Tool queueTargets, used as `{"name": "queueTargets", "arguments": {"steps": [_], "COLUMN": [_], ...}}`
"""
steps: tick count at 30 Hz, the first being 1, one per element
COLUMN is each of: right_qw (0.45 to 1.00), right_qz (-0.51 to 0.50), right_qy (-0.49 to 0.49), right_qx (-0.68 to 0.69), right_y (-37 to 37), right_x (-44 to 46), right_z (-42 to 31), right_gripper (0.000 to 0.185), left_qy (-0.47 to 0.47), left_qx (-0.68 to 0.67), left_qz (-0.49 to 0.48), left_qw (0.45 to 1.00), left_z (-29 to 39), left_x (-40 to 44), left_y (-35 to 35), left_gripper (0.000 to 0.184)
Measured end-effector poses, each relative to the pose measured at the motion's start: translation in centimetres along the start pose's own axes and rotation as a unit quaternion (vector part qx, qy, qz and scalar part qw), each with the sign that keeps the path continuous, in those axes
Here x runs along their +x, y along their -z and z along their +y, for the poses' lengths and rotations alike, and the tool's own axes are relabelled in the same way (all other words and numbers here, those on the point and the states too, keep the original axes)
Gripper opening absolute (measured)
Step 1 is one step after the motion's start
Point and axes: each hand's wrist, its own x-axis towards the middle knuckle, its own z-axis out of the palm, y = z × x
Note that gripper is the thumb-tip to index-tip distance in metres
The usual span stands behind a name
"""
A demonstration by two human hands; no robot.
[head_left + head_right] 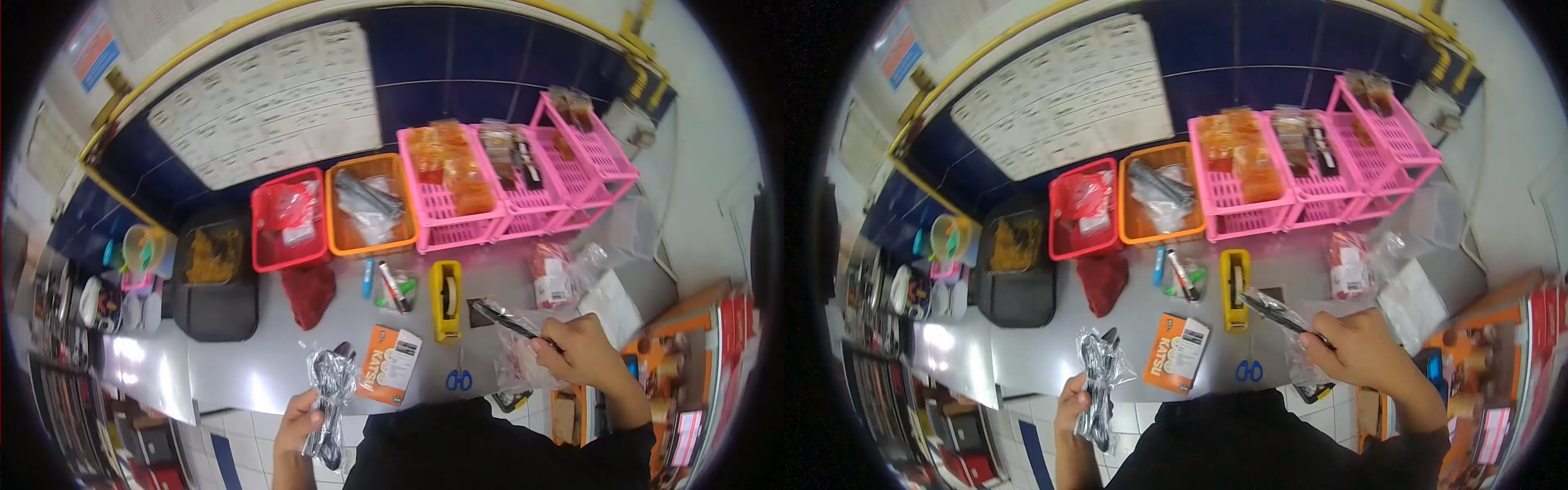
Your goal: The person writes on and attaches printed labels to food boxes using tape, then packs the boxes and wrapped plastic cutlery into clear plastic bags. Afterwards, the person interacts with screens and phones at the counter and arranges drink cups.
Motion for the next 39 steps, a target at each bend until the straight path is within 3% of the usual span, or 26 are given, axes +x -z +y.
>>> {"name": "queueTargets", "arguments": {"steps": [6,8,12,15,17,18,20,23,30,32,35,39], "right_qw": [1.0,0.994,0.995,0.99,0.98,0.974,0.968,0.965,0.931,0.924,0.913,0.897], "right_qz": [0.003,0.07,0.09,0.047,-0.01,-0.012,-0.027,-0.059,-0.118,-0.118,-0.114,-0.154], "right_qy": [-0.01,-0.069,-0.045,0.027,0.068,0.066,0.069,0.074,0.008,0.005,0.004,-0.011], "right_qx": [-0.026,-0.036,-0.006,0.128,0.185,0.216,0.238,0.243,0.346,0.364,0.392,0.414], "right_y": [-0.6,-2.5,-4.7,-5.1,-5.6,-6.3,-7.6,-8.3,-8.1,-8.2,-8.3,-7.7], "right_x": [-0.2,0.4,0.7,1.5,1.9,2.0,2.1,2.0,1.8,1.7,1.7,1.8], "right_z": [1.7,4.3,4.0,-1.1,-3.2,-3.9,-4.6,-4.8,-5.1,-5.3,-5.2,-4.8], "right_gripper": [0.021,0.02,0.017,0.016,0.019,0.021,0.02,0.02,0.023,0.023,0.022,0.022], "left_qy": [-0.006,-0.008,-0.005,-0.03,-0.045,-0.043,-0.068,-0.069,-0.111,-0.045,-0.005,-0.019], "left_qx": [-0.034,-0.022,-0.005,-0.18,-0.116,-0.114,-0.101,-0.036,0.107,-0.075,-0.195,-0.22], "left_qz": [0.02,0.013,0.029,-0.039,-0.013,-0.001,0.078,0.103,0.138,0.108,0.069,0.023], "left_qw": [0.999,1.0,1.0,0.982,0.992,0.993,0.989,0.992,0.979,0.99,0.978,0.975], "left_z": [-3.0,-2.9,-2.8,-3.1,-3.1,-3.2,-2.8,-1.4,-1.5,-1.5,-1.6,-2.6], "left_x": [1.8,2.6,4.7,5.3,5.6,5.7,5.4,5.0,4.1,4.8,5.6,5.5], "left_y": [-1.4,-2.1,-5.2,-7.5,-8.6,-9.4,-11.0,-11.9,-12.2,-11.9,-11.6,-10.9], "left_gripper": [0.078,0.075,0.07,0.076,0.057,0.057,0.033,0.022,0.031,0.024,0.024,0.023]}}
